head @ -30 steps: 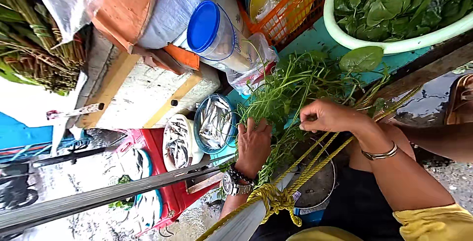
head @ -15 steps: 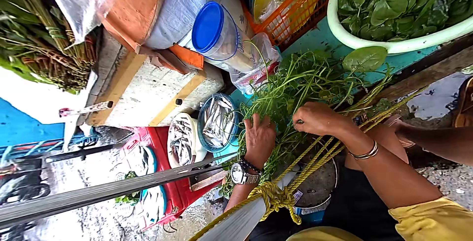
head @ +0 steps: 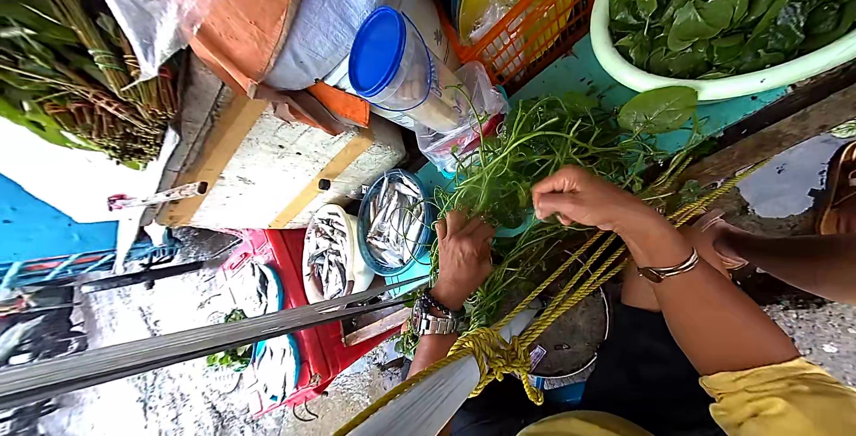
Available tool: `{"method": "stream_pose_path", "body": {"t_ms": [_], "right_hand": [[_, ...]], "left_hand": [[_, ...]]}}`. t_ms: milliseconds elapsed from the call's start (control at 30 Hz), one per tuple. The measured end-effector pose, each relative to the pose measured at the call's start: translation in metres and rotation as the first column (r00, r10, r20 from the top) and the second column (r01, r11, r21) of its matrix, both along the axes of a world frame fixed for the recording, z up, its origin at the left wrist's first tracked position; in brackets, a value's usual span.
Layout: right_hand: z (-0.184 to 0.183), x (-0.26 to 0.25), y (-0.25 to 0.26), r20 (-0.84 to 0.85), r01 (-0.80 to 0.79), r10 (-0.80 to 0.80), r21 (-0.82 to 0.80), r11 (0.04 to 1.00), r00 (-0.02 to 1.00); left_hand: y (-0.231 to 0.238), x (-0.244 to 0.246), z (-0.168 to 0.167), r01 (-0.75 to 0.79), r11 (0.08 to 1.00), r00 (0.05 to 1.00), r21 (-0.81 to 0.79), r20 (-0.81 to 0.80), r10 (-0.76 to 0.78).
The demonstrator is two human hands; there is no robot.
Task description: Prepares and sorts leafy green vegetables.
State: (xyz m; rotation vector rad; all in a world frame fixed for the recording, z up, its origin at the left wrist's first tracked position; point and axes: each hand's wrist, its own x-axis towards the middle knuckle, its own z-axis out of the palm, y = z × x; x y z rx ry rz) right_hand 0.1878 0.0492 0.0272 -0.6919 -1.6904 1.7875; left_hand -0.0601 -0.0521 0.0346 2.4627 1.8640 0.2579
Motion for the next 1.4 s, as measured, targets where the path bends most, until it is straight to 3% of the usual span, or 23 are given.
{"method": "stream_pose_path", "body": {"t_ms": [100, 233, 300, 433, 633, 767, 900, 1033, 1167, 1400], "right_hand": [[0.010, -0.002, 0.004, -0.110, 0.106, -0.117, -0.105, 0.989, 0.987], [-0.002, -0.009, 0.004, -0.048, 0.078, -0.074, 0.083, 0.993, 0.996], [-0.008, -0.016, 0.000, 0.058, 0.036, -0.050, 0.232, 0.972, 0.997], [0.002, -0.025, -0.003, 0.230, -0.133, 0.058, 0.328, 0.935, 0.971], [0.003, -0.028, -0.002, 0.221, -0.280, 0.211, 0.354, 0.892, 0.952], [-0.002, -0.023, 0.001, 0.115, -0.179, 0.149, 0.318, 0.931, 0.982], [-0.003, -0.021, 0.001, 0.101, -0.104, 0.082, 0.241, 0.965, 0.991], [-0.003, -0.022, 0.001, 0.105, -0.108, 0.088, 0.205, 0.973, 0.991], [-0.001, -0.022, 0.000, 0.097, -0.115, 0.102, 0.145, 0.983, 0.990], [-0.004, -0.025, -0.001, 0.108, -0.123, 0.099, 0.251, 0.960, 0.989]], "left_hand": [[-0.005, -0.004, 0.001, -0.037, 0.999, 0.992, 0.039, 0.123, 0.032], [-0.006, -0.002, 0.001, -0.044, 0.997, 0.980, 0.071, 0.198, 0.029], [-0.006, 0.004, 0.006, -0.039, 0.995, 0.983, 0.090, 0.182, 0.023], [-0.009, 0.018, 0.018, 0.008, 0.990, 0.999, 0.138, 0.043, -0.014], [-0.010, 0.029, 0.032, 0.036, 0.985, 0.999, 0.171, -0.024, -0.033], [-0.016, 0.015, 0.028, -0.059, 0.986, 0.979, 0.159, 0.201, 0.026], [-0.026, -0.008, 0.024, -0.159, 0.986, 0.869, 0.054, 0.482, 0.114], [-0.028, -0.014, 0.022, -0.177, 0.984, 0.784, -0.016, 0.602, 0.151], [-0.024, -0.007, 0.022, -0.154, 0.987, 0.839, 0.043, 0.534, 0.108], [-0.016, 0.023, 0.027, -0.066, 0.987, 0.981, 0.149, 0.191, 0.037]]}}
